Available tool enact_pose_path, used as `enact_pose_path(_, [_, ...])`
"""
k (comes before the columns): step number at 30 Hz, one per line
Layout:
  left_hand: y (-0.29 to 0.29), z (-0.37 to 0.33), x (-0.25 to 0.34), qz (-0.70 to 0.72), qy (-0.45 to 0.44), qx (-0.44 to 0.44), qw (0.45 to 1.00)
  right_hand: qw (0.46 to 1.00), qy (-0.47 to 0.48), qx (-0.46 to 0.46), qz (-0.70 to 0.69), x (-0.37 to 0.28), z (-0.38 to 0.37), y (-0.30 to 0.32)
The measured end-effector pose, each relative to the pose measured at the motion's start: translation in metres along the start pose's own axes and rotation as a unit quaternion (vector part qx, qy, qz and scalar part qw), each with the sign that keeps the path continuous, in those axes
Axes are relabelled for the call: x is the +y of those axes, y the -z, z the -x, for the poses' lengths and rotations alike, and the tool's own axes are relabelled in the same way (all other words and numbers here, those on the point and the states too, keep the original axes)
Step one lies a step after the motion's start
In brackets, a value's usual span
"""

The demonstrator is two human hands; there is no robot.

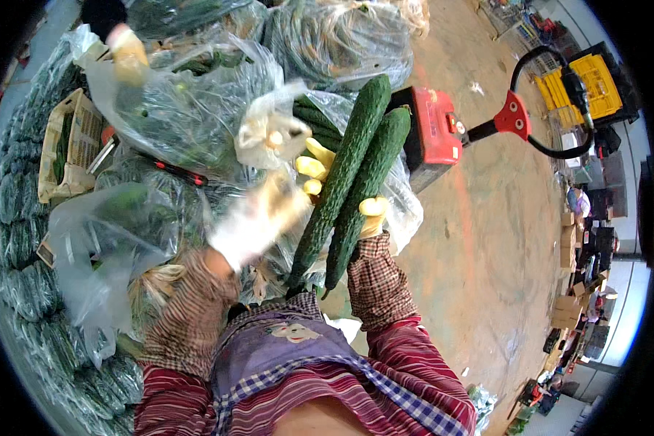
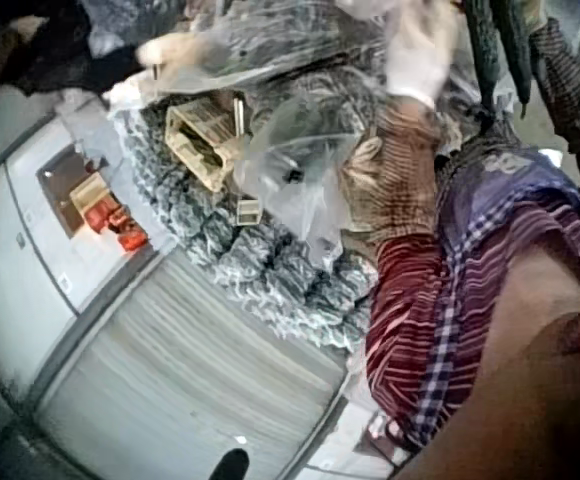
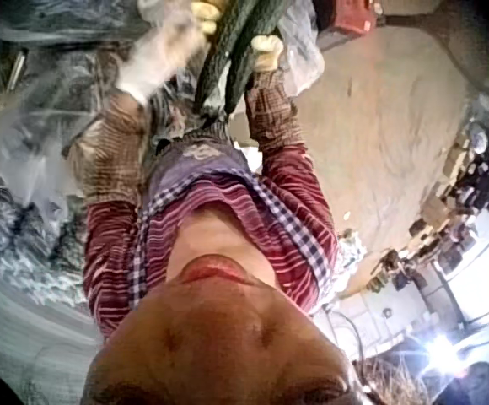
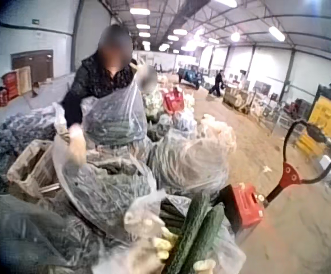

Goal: The person sorts and bags cucumbers by taking them from a large container, placing them into smaller plastic bags, and weighing them on a scale before setting the filled bags aside.

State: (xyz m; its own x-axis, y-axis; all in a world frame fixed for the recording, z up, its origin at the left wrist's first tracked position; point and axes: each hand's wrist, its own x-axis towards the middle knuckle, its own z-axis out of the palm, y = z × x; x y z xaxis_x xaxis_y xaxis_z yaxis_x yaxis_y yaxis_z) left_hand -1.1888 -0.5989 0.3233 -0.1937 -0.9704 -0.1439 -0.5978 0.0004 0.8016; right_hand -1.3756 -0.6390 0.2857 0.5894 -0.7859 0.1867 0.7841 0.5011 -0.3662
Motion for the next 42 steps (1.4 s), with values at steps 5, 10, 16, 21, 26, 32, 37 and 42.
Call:
enact_pose_path(5, [-0.015, 0.090, -0.002, 0.378, 0.079, -0.106, 0.916, 0.964, -0.054, 0.135, 0.220, 0.031, 0.008, -0.061])
enact_pose_path(10, [0.058, 0.172, 0.007, 0.212, 0.026, 0.131, 0.968, 0.938, 0.151, 0.072, 0.303, 0.035, -0.023, -0.122])
enact_pose_path(16, [0.163, 0.300, 0.014, 0.259, 0.010, 0.650, 0.715, 0.822, 0.483, -0.068, 0.293, 0.076, -0.108, -0.247])
enact_pose_path(21, [0.202, 0.440, -0.105, 0.230, 0.224, 0.673, 0.667, 0.886, 0.040, -0.277, 0.369, 0.177, -0.134, -0.258])
enact_pose_path(26, [0.130, 0.502, -0.254, 0.340, 0.448, 0.509, 0.652, 0.847, -0.131, -0.253, 0.448, 0.242, -0.124, -0.167])
enact_pose_path(32, [0.145, 0.451, -0.372, 0.396, 0.467, 0.300, 0.731, 0.747, -0.047, -0.187, 0.636, 0.253, -0.112, -0.134])
enact_pose_path(37, [0.423, 0.447, -0.461, -0.032, 0.431, 0.455, 0.779, 0.800, -0.064, -0.141, 0.580, 0.293, -0.110, -0.171])
enact_pose_path(42, [0.498, 0.371, -0.301, -0.076, 0.260, 0.581, 0.767, 0.808, -0.067, -0.093, 0.578, 0.279, -0.103, -0.153])
